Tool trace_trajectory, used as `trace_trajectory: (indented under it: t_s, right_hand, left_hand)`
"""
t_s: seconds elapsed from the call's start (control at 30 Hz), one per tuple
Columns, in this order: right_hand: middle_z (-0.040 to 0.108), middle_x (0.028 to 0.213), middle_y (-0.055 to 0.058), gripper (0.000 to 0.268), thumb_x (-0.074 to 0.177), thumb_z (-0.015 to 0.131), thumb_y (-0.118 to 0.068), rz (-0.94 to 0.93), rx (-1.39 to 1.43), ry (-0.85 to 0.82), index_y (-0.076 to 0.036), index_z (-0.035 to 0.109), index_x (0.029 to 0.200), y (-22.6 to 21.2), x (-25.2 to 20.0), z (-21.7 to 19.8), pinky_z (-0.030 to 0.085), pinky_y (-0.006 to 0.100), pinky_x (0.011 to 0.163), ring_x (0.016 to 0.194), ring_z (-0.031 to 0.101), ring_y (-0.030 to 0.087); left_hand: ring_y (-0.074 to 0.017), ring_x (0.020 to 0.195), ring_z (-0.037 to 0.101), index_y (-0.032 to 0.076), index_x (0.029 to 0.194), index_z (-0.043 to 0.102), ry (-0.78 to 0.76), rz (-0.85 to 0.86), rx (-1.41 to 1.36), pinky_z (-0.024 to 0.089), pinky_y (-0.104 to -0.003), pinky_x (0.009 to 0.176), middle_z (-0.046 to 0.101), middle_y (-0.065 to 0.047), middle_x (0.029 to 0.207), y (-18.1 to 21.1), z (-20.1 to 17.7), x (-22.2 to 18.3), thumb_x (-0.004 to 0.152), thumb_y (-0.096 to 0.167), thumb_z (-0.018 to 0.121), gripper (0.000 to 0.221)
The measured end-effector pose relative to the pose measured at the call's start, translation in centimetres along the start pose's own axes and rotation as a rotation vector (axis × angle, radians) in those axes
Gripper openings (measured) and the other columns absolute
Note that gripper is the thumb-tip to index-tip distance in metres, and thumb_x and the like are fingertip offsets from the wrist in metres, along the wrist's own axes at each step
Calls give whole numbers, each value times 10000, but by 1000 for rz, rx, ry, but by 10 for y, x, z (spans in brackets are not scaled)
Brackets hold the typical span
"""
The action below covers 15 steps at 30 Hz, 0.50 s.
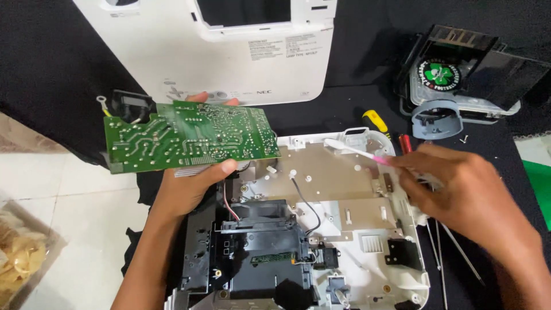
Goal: Disassembling a projector and cleaning its internal components with a toothbrush and cloth
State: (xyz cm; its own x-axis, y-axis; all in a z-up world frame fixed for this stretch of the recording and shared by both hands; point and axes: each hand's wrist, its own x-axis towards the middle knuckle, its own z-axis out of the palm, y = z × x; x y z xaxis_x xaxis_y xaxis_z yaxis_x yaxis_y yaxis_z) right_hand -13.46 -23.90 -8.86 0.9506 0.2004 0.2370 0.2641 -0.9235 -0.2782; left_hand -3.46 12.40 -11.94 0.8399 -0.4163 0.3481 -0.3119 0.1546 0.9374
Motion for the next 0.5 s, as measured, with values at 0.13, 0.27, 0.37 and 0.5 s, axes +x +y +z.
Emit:
trace_trajectory:
  t_s: [0.13, 0.27, 0.37, 0.5]
  right_hand:
    - [717, 795, -21, 274, 905, 735, -204, -15, -90, 48, -197, 787, 1174, -4, 3, 2, 407, 412, 464, 517, 616, 183]
    - [776, 964, 32, 331, 875, 710, -127, -46, 150, -37, -159, 778, 1197, 7, 3, 1, 541, 360, 694, 766, 747, 187]
    - [765, 877, -13, 325, 897, 690, -150, -53, 200, -43, -205, 786, 1202, -1, 4, -1, 492, 317, 652, 662, 713, 153]
    - [788, 963, -16, 378, 875, 709, -106, -45, 178, 5, -230, 789, 1224, -7, 3, -5, 515, 339, 672, 732, 740, 128]
  left_hand:
    - [-301, 1456, 505, 138, 1545, 227, 0, 4, -24, 433, -485, 1232, 470, -158, 1589, -1, 0, -1, 910, 198, 720, 807]
    - [-312, 1434, 519, 156, 1528, 244, -2, 14, -37, 450, -492, 1207, 462, -192, 1595, -4, 1, 0, 896, 218, 728, 798]
    - [-300, 1409, 534, 165, 1519, 249, 5, 21, -20, 454, -488, 1193, 467, -190, 1591, -3, 0, 2, 892, 233, 733, 795]
    - [-304, 1401, 548, 151, 1519, 244, 18, 12, 23, 450, -487, 1189, 481, -199, 1582, -3, 0, 1, 876, 276, 739, 821]
